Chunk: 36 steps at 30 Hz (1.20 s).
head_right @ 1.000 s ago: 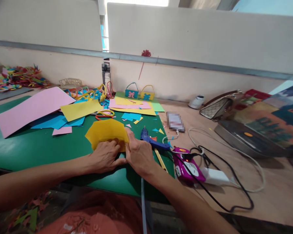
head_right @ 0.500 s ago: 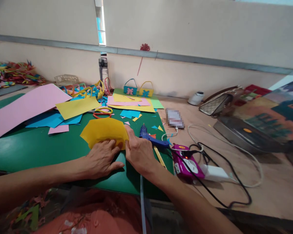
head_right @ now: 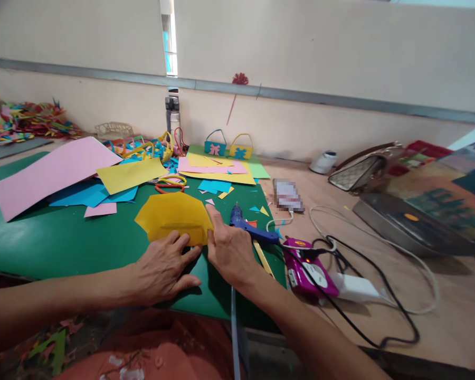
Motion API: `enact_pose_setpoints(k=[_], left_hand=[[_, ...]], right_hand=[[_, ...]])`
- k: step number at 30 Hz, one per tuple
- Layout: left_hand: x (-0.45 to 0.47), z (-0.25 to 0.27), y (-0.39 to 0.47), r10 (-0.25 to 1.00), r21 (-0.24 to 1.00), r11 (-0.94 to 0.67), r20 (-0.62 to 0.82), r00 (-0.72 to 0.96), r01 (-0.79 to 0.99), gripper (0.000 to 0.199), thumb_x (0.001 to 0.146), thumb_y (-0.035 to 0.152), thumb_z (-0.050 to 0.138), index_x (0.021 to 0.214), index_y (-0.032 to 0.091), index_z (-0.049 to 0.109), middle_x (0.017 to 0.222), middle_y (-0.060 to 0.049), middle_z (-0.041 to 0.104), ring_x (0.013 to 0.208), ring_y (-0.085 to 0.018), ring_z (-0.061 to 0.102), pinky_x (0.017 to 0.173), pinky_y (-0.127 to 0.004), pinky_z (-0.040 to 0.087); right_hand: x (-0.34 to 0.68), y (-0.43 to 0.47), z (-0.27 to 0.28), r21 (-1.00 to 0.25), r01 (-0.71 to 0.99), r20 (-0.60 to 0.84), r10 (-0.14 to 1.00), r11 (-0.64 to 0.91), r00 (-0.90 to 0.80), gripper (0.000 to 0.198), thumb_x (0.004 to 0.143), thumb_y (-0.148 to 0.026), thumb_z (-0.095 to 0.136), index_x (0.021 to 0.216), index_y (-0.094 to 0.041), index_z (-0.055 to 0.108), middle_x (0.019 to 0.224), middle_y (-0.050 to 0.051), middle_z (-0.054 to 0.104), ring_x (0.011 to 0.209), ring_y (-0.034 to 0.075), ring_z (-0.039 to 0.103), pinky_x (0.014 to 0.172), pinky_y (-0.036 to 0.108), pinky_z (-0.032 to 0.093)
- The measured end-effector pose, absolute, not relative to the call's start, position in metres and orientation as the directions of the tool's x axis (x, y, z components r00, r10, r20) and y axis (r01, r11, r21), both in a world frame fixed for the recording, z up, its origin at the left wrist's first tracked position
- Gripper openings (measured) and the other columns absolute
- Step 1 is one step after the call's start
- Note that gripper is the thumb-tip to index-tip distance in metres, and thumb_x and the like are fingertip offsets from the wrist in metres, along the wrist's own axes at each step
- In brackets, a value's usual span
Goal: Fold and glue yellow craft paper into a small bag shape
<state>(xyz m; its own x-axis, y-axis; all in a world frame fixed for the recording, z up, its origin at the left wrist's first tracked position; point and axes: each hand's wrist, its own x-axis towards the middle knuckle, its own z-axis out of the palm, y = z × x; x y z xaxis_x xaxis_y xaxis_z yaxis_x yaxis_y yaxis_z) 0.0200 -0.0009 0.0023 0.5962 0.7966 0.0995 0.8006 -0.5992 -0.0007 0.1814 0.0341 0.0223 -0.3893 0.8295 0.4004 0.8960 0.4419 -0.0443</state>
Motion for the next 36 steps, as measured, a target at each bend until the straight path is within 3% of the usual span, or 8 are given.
enact_pose_setpoints(k=[11,23,32,34,36], left_hand=[[0.02,0.003,-0.002,0.802,-0.013,-0.593,0.084,0.592,0.805,0.064,0.084,0.066,0.022,0.116,0.019,0.051,0.103,-0.014,0.051,0.093,-0.031,0.049,0.069,-0.043,0.049],[0.009,0.003,-0.005,0.792,0.034,-0.61,0.06,0.608,0.792,0.067,0.083,0.066,0.022,0.11,0.012,0.052,0.107,-0.016,0.05,0.094,-0.03,0.047,0.073,-0.045,0.049],[-0.006,-0.007,-0.009,0.776,0.109,-0.629,0.031,0.63,0.77,0.061,0.085,0.061,0.03,0.118,0.012,0.046,0.125,-0.018,0.042,0.106,-0.031,0.044,0.079,-0.044,0.049],[-0.01,-0.007,-0.007,0.766,0.107,-0.641,0.03,0.642,0.76,0.057,0.086,0.058,0.032,0.116,0.012,0.047,0.124,-0.018,0.043,0.106,-0.031,0.044,0.079,-0.044,0.048],[-0.015,-0.007,-0.005,0.757,0.104,-0.652,0.035,0.652,0.751,0.053,0.087,0.055,0.033,0.114,0.012,0.049,0.123,-0.017,0.044,0.105,-0.03,0.044,0.08,-0.043,0.048]], right_hand=[[0.181,0.033,0.024,-0.018,0.897,0.398,0.826,0.442,-0.399,0.051,0.083,-0.018,0.039,0.134,-0.011,0.038,0.075,0.006,0.071,0.058,0.02,0.064,0.052,0.026,0.041],[0.184,0.032,0.023,-0.056,0.892,0.402,0.828,0.448,-0.391,0.047,0.084,-0.018,0.04,0.13,-0.009,0.042,0.068,0.006,0.07,0.055,0.02,0.063,0.049,0.027,0.038],[0.196,0.032,0.041,-0.151,0.851,0.336,0.836,0.503,-0.434,0.048,0.083,-0.023,0.053,0.129,-0.014,0.043,0.074,0.002,0.07,0.063,0.017,0.064,0.057,0.025,0.043],[0.205,0.031,0.055,-0.059,0.884,0.324,0.846,0.464,-0.423,0.042,0.082,-0.025,0.056,0.123,-0.017,0.049,0.084,0.004,0.07,0.072,0.018,0.064,0.062,0.026,0.044],[0.214,0.031,0.066,0.135,0.919,0.291,0.872,0.37,-0.394,0.036,0.082,-0.028,0.058,0.116,-0.017,0.054,0.095,0.008,0.068,0.084,0.022,0.063,0.064,0.029,0.043]])
